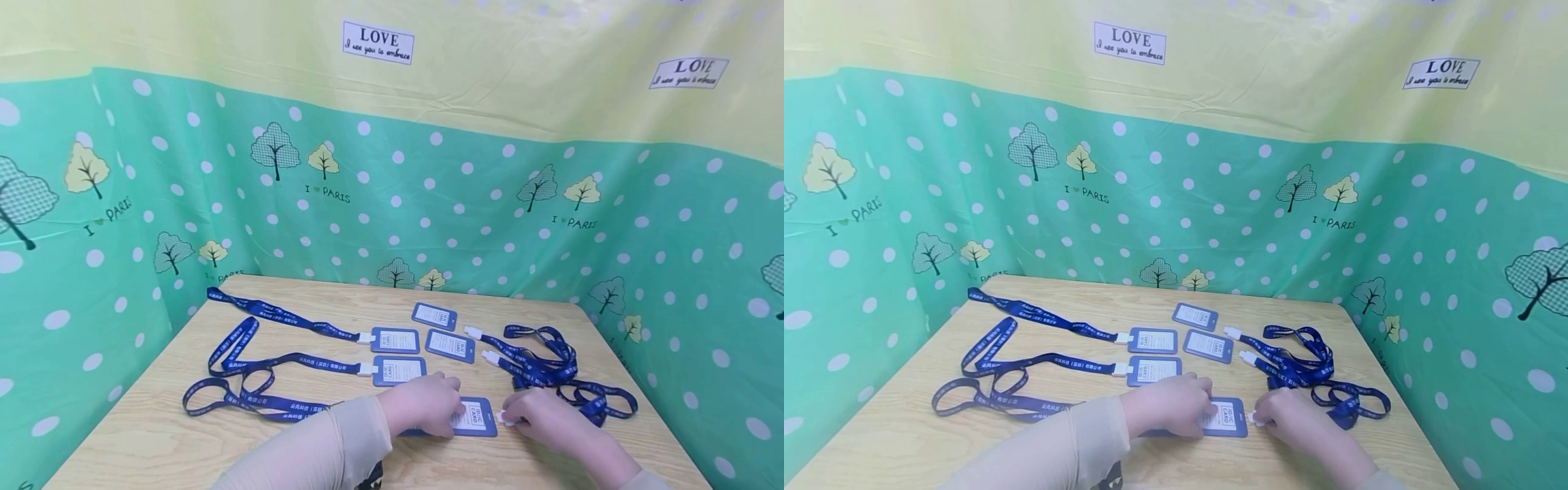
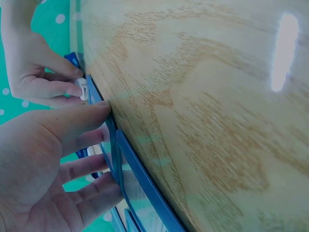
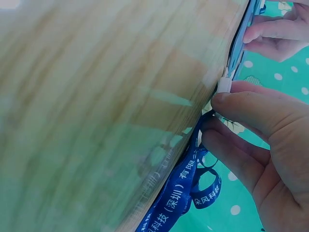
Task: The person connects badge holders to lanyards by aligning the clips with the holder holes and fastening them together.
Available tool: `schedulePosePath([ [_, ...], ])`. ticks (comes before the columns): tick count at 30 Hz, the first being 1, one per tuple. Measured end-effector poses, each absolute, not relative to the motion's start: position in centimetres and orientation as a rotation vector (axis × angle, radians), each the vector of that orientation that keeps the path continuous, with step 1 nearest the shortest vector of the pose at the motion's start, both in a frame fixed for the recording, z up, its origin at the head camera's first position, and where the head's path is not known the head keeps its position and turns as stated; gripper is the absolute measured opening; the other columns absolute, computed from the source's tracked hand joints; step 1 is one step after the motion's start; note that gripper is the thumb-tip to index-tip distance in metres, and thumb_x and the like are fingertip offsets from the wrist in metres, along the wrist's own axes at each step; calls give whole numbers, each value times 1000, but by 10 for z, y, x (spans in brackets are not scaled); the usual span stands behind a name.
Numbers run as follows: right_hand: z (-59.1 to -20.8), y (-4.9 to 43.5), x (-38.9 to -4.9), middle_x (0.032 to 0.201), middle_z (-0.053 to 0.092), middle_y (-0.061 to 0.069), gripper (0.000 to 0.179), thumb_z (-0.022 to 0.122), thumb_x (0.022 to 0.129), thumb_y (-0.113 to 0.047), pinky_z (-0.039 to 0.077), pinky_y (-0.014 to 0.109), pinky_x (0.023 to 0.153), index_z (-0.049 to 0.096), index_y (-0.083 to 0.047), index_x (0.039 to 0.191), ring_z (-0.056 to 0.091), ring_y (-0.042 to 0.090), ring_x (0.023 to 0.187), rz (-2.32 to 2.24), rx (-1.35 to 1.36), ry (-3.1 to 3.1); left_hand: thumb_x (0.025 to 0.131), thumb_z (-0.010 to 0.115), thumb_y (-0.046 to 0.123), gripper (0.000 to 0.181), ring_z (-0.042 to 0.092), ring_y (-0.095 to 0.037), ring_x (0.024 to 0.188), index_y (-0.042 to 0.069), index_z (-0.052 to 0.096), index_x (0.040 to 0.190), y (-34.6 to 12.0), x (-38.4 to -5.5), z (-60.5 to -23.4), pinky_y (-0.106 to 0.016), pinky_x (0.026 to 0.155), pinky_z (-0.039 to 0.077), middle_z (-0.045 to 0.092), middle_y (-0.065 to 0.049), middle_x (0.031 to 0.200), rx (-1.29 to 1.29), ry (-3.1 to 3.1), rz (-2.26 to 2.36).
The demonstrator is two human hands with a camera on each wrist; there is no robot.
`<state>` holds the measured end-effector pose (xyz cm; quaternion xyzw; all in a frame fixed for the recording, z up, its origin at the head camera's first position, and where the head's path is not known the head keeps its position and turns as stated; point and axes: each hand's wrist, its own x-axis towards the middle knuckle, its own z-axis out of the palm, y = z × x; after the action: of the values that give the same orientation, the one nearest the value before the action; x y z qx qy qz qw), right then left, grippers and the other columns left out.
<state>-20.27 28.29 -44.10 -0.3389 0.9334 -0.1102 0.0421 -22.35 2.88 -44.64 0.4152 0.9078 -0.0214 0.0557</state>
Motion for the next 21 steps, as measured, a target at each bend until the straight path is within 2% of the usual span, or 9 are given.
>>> schedulePosePath([
  [11,-443,281,-204,106,76,-1,26,81,82,-6,62,36,79,81,-27,95,73,21,98,-318,-1041,2859,81,83,46,44,53,-10,94,38,73,124,28,-223,-445,-24,82,51,59,10,112,1255,2748,-57],
  [21,-443,279,-204,106,76,0,26,81,82,-5,62,32,79,82,-27,95,73,21,97,-344,-1048,2853,82,82,47,44,52,-10,93,39,73,124,27,-225,-446,-24,81,51,58,10,111,1261,2738,-59],
])
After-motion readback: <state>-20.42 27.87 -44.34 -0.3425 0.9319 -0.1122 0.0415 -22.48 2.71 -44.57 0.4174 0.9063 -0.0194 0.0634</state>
